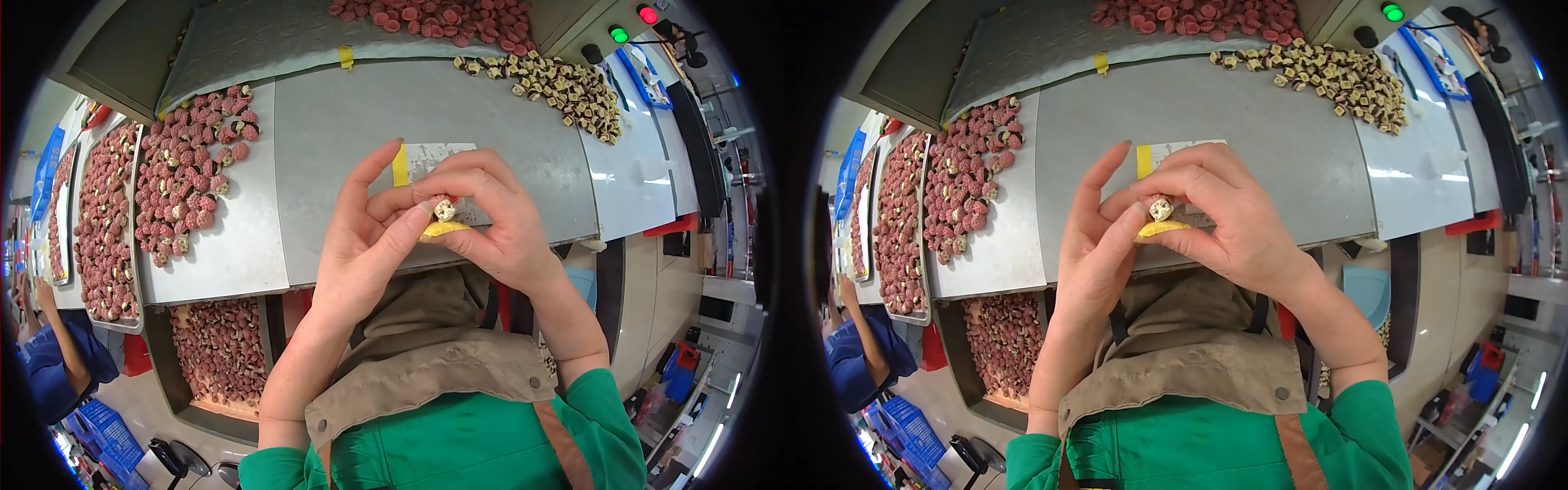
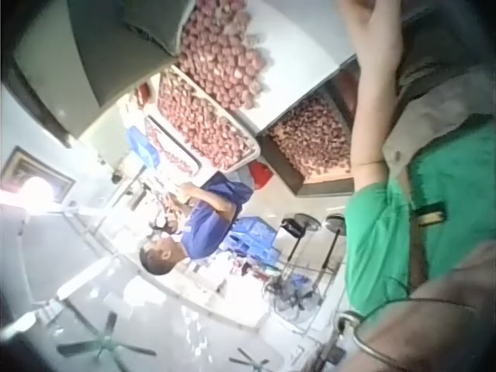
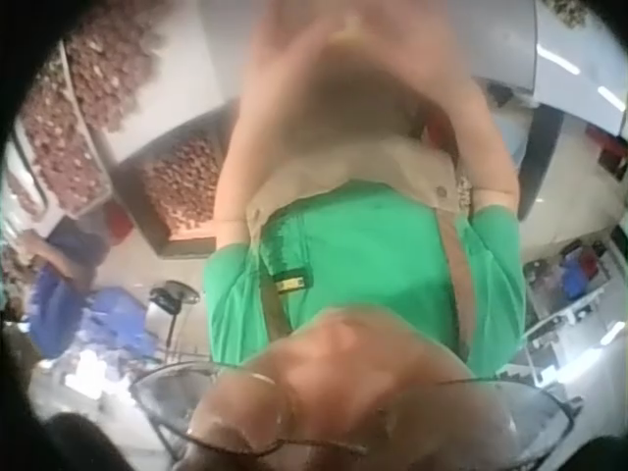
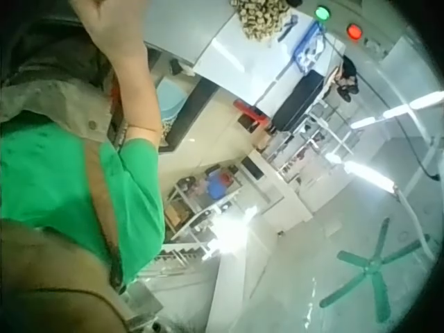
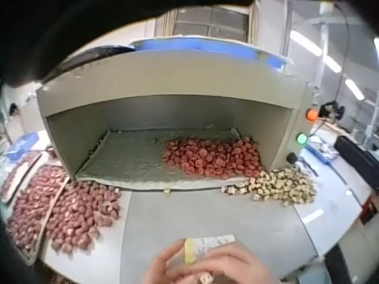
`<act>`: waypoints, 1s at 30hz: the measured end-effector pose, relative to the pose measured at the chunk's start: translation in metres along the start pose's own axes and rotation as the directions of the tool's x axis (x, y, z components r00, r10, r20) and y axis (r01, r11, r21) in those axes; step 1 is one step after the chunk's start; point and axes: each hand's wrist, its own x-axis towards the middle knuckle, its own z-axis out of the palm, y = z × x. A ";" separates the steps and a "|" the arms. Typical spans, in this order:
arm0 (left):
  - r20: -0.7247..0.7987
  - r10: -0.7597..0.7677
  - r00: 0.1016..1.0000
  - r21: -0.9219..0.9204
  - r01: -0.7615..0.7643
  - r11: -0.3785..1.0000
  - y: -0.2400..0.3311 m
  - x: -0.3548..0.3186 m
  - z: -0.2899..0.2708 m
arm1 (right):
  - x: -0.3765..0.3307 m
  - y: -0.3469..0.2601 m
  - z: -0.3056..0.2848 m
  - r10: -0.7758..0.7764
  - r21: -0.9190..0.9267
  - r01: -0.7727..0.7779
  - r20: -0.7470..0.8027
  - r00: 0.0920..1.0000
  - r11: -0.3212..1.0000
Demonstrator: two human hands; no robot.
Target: The person assembles miniature figurine pieces by picking up components, applying adhesive from a container, and joining the parts together by hand.
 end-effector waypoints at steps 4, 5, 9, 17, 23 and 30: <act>-0.006 0.029 1.000 0.069 -0.028 0.997 -0.006 -0.001 0.007 | -0.001 0.005 0.002 0.022 0.024 -0.022 -0.009 1.000 0.999; 0.004 0.082 0.997 0.154 -0.082 0.985 -0.011 -0.001 0.007 | -0.001 0.007 0.003 0.024 0.025 -0.024 -0.009 1.000 0.999; 0.002 0.076 0.997 0.262 -0.073 0.962 -0.013 0.001 0.008 | 0.000 0.010 0.004 -0.070 -0.028 0.069 -0.038 0.997 0.997; -0.141 0.244 0.960 0.463 -0.154 0.873 0.006 -0.013 -0.013 | 0.014 0.008 -0.008 -0.114 -0.132 0.119 0.039 0.993 0.984; -0.143 0.866 0.480 0.982 0.176 0.064 0.104 -0.068 -0.164 | 0.050 0.072 -0.066 0.064 -0.437 -0.032 0.058 0.996 0.899; 0.065 0.799 0.598 0.713 0.532 -0.456 0.122 -0.098 -0.196 | 0.090 0.120 -0.067 -0.067 -0.718 0.055 0.011 0.998 0.694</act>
